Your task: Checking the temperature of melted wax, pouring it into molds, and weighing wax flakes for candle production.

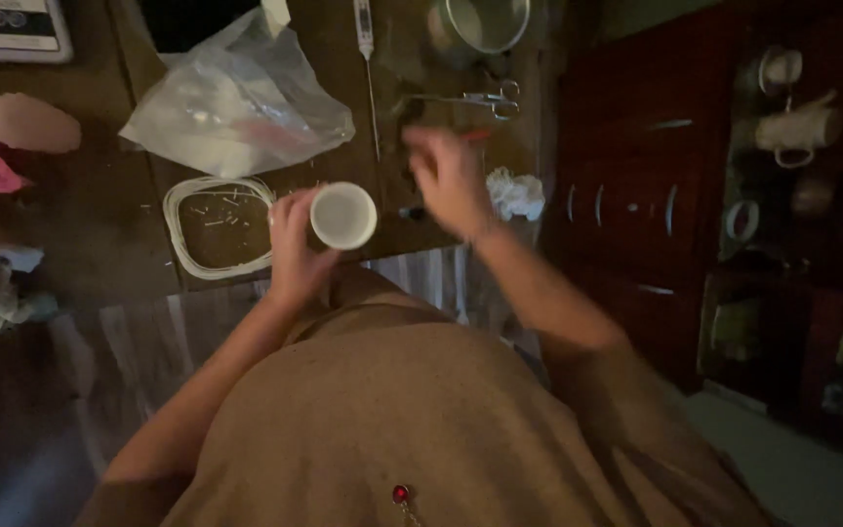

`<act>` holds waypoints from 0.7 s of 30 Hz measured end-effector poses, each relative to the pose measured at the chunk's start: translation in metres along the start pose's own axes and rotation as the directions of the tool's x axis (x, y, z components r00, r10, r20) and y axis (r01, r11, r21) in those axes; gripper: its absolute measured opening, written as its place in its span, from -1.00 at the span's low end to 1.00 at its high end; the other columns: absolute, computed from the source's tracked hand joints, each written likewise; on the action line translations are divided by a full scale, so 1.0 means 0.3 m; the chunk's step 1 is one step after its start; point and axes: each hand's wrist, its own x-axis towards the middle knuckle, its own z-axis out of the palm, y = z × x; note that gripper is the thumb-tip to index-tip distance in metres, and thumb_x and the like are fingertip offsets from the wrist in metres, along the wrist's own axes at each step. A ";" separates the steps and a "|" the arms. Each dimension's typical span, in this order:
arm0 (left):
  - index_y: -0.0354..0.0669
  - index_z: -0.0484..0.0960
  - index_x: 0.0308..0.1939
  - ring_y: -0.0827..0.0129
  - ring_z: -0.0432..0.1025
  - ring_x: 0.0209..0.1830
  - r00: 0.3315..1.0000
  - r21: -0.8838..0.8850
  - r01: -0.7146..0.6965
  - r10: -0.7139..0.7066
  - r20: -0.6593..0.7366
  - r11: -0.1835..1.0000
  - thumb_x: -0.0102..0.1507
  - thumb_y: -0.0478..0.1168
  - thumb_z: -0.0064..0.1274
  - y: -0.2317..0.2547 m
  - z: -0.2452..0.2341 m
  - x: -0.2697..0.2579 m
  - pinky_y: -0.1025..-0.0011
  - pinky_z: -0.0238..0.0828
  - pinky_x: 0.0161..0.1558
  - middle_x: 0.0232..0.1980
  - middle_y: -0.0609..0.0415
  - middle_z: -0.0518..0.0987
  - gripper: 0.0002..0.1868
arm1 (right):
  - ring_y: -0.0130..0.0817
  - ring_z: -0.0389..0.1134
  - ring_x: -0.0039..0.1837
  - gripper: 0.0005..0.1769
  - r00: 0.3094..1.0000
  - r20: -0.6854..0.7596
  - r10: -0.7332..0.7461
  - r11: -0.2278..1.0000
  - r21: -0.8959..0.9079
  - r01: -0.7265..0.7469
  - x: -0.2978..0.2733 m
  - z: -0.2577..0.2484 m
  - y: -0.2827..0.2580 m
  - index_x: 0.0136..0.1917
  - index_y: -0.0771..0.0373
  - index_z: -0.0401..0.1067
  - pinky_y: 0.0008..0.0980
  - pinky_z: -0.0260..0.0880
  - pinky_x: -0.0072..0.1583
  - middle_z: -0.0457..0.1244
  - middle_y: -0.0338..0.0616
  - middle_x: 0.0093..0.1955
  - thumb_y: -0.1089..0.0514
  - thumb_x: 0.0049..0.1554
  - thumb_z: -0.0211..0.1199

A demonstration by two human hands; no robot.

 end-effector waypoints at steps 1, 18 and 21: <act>-0.15 0.48 0.31 -0.07 0.29 0.33 1.000 -0.008 -0.008 0.008 0.007 1.000 0.02 -0.40 0.34 -0.031 0.011 0.010 0.10 0.23 0.36 0.29 -0.13 0.44 -0.25 | -0.15 0.46 0.06 -0.68 1.000 -0.010 0.005 1.000 -0.007 -0.005 0.088 0.039 0.071 0.25 0.25 0.47 -0.25 0.50 0.10 0.37 0.03 0.16 0.27 0.21 0.27; -0.35 0.24 0.40 -0.27 0.28 0.32 0.995 0.098 -0.084 0.080 0.051 0.992 0.00 -0.34 0.42 -0.130 0.055 0.097 -0.01 0.24 0.32 0.32 -0.33 0.39 -0.06 | 0.15 0.41 0.11 -0.42 0.916 -0.217 0.338 0.823 -0.404 -0.399 0.792 0.393 0.271 0.07 0.26 0.37 0.03 0.47 0.05 0.34 0.15 0.08 0.00 -0.12 0.52; -0.35 0.21 0.40 -0.27 0.26 0.35 0.995 0.070 -0.081 0.077 0.056 0.994 -0.01 -0.31 0.44 -0.091 0.021 0.080 0.00 0.22 0.34 0.35 -0.34 0.35 -0.01 | 0.15 0.42 0.07 -0.55 0.945 -0.210 0.252 0.852 -0.415 -0.319 0.787 0.380 0.282 0.02 0.23 0.44 0.02 0.47 0.03 0.37 0.12 0.01 0.03 -0.08 0.49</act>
